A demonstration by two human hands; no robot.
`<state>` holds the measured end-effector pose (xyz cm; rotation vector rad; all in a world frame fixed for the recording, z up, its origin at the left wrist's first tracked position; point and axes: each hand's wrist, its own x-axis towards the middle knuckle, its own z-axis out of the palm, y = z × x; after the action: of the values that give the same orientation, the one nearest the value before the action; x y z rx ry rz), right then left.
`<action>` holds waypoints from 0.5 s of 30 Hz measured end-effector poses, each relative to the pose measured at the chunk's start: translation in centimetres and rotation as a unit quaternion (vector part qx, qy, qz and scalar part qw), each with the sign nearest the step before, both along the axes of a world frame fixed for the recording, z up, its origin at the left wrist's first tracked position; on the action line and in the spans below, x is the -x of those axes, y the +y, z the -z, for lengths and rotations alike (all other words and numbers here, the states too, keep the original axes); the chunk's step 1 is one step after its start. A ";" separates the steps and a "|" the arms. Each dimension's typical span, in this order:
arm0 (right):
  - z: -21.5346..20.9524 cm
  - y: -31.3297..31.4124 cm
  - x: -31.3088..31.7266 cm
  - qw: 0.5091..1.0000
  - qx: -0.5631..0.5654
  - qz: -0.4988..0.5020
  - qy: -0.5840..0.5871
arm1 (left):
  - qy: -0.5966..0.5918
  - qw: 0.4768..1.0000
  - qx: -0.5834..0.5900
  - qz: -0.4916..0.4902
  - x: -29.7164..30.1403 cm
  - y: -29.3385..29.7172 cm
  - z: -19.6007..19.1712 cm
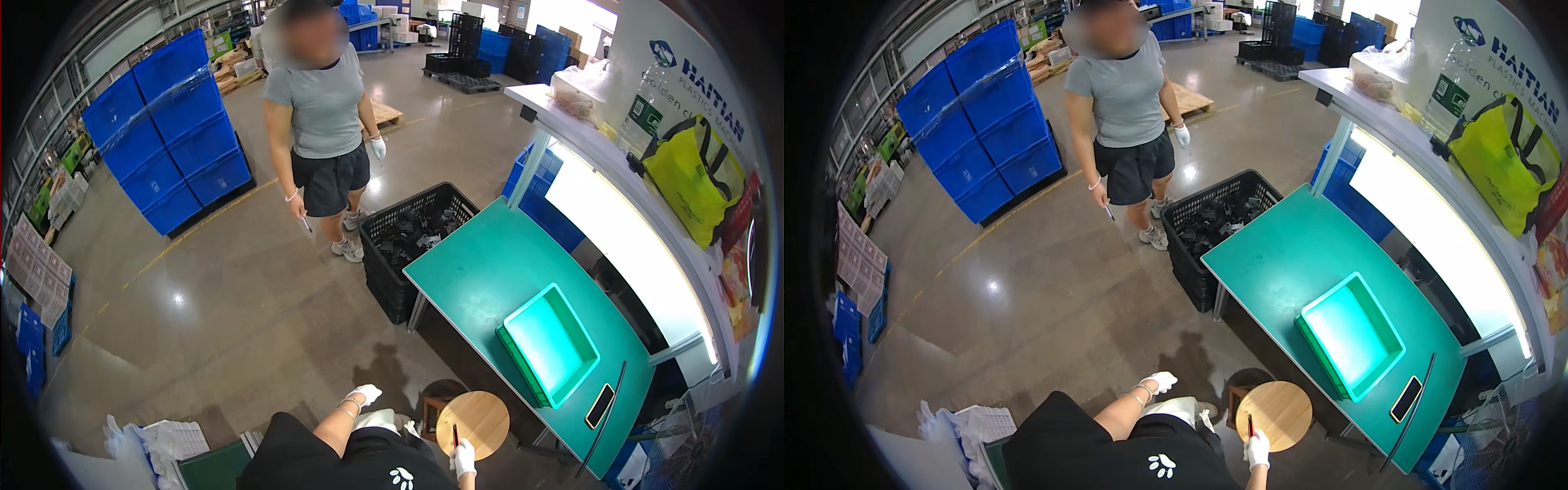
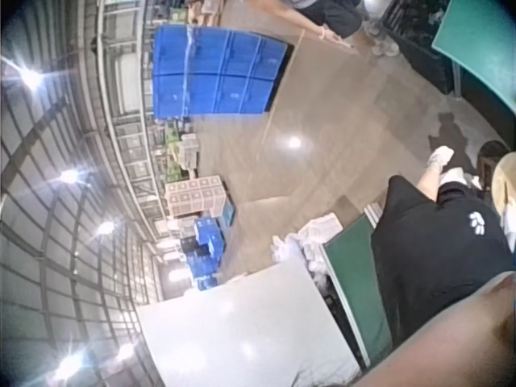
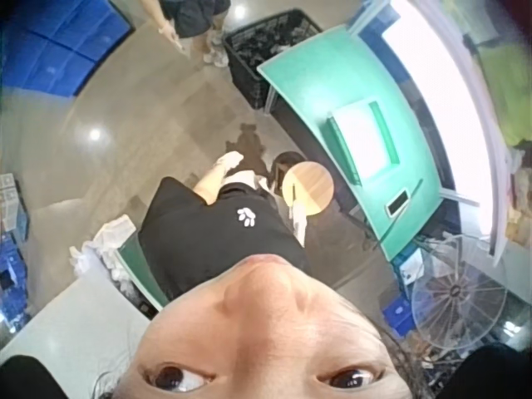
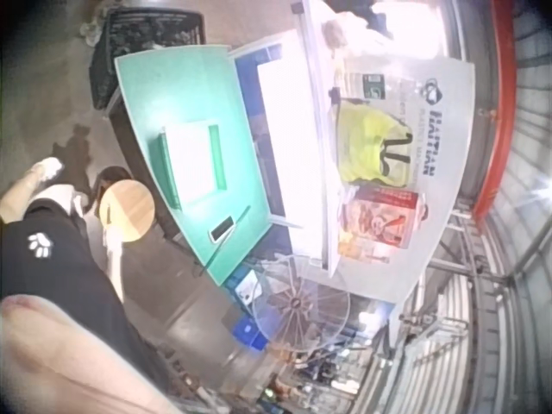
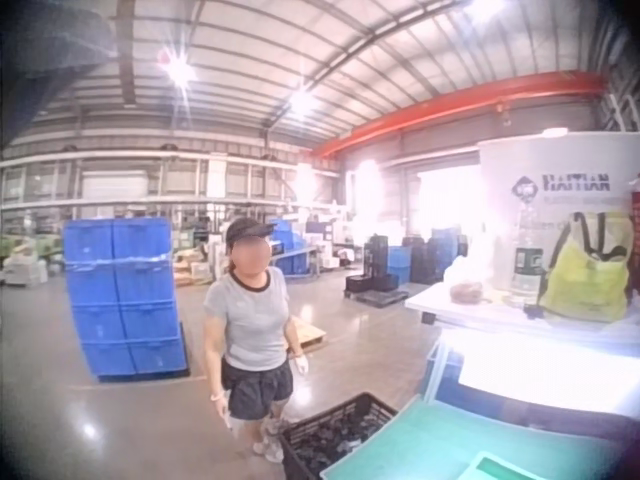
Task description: The person assembles black plastic parts by hand on a workbench.
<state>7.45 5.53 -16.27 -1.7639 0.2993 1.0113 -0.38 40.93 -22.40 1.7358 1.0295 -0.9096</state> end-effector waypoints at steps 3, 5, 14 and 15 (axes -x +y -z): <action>-1.6 2.9 -2.3 0.998 0.022 -0.046 -0.030 | -0.039 0.999 0.001 0.011 -0.7 -0.5 0.4; -0.3 3.9 -2.1 0.995 0.036 -0.065 -0.067 | -0.055 0.998 -0.010 -0.003 1.2 0.2 1.6; 1.7 -0.6 -0.6 0.982 0.141 0.121 -0.042 | -0.254 0.885 -0.070 -0.383 1.8 7.4 2.2; 2.2 -1.7 -0.2 0.977 0.165 0.125 -0.049 | -0.291 0.873 -0.073 -0.384 -0.3 8.8 0.6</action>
<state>7.63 3.79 -18.43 -2.0056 0.6403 0.7201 -0.06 49.68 -22.99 1.3718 1.2267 0.1987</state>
